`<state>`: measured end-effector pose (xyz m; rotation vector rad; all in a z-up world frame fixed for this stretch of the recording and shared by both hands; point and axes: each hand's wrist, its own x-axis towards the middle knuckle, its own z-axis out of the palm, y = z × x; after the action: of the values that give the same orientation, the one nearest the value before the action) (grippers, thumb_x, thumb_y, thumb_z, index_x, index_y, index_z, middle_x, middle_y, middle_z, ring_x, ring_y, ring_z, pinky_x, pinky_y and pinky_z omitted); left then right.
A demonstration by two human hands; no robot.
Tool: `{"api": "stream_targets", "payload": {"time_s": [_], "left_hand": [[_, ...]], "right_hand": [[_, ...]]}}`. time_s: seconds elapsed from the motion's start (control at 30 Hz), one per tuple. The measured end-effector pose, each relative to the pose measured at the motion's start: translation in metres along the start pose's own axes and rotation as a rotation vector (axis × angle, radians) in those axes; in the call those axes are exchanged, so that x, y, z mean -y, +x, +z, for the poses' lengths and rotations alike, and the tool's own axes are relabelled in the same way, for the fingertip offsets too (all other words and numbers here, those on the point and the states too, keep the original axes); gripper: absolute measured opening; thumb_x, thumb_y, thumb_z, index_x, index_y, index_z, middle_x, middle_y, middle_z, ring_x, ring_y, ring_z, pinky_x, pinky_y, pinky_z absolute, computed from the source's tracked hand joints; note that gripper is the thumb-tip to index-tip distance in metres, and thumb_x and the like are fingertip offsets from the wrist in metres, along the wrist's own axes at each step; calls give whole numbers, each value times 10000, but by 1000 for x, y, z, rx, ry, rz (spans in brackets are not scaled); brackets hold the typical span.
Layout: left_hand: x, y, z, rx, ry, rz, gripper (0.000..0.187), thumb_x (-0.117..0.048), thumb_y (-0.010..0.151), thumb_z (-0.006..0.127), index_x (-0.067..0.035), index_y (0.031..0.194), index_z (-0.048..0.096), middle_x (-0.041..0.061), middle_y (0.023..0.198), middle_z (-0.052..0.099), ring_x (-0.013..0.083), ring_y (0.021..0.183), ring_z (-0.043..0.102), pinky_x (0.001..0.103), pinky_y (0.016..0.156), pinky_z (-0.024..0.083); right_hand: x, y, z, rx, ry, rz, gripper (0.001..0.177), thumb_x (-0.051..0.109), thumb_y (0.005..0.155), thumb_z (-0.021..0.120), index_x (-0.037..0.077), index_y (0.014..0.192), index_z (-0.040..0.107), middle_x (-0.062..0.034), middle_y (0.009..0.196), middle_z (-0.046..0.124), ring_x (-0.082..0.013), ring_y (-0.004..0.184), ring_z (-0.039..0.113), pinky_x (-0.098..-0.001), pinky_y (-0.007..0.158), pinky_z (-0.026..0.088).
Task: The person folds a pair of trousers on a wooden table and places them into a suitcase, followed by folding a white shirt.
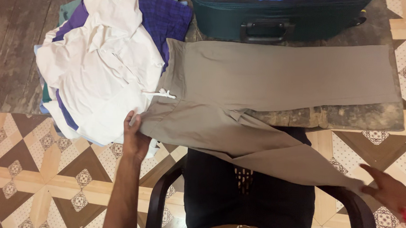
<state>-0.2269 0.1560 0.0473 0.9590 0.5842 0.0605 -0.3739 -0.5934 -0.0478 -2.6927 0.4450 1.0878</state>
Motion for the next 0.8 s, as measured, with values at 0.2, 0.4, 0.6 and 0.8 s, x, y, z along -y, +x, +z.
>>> {"api": "stream_targets", "payload": {"time_s": [0.2,0.4,0.6,0.8], "left_hand": [[32,-11,-4,-77,-6,-31,729,-144,864,654,-191,1503,306,122,1482,474,295,1322,514,547,1057,455],[46,16,-32,-51,104,108,551,-102,927,701,60,1409,490,211,1347,611,317,1191,639,461,990,569],[19,19,-26,-118,132,161,548,-108,921,695,-64,1395,424,143,1288,574,230,1118,618,392,941,566],[13,19,-19,-206,197,142,473,-122,895,694,-96,1279,420,125,1202,554,219,1035,609,391,799,595]], "right_hand": [[115,-15,-32,-89,394,-139,606,404,964,625,357,1541,444,-53,1613,517,-327,1274,658,-440,1125,472],[158,-9,-56,-17,235,-367,682,352,839,756,293,1458,475,-133,1313,614,-285,1125,610,-426,943,502],[119,-39,-67,-226,-82,-253,401,379,813,862,213,1158,744,-64,1018,785,-196,863,757,-369,818,611],[17,-33,-13,-419,264,-339,271,173,851,783,205,1119,809,28,894,860,-107,572,692,-262,519,566]]}}
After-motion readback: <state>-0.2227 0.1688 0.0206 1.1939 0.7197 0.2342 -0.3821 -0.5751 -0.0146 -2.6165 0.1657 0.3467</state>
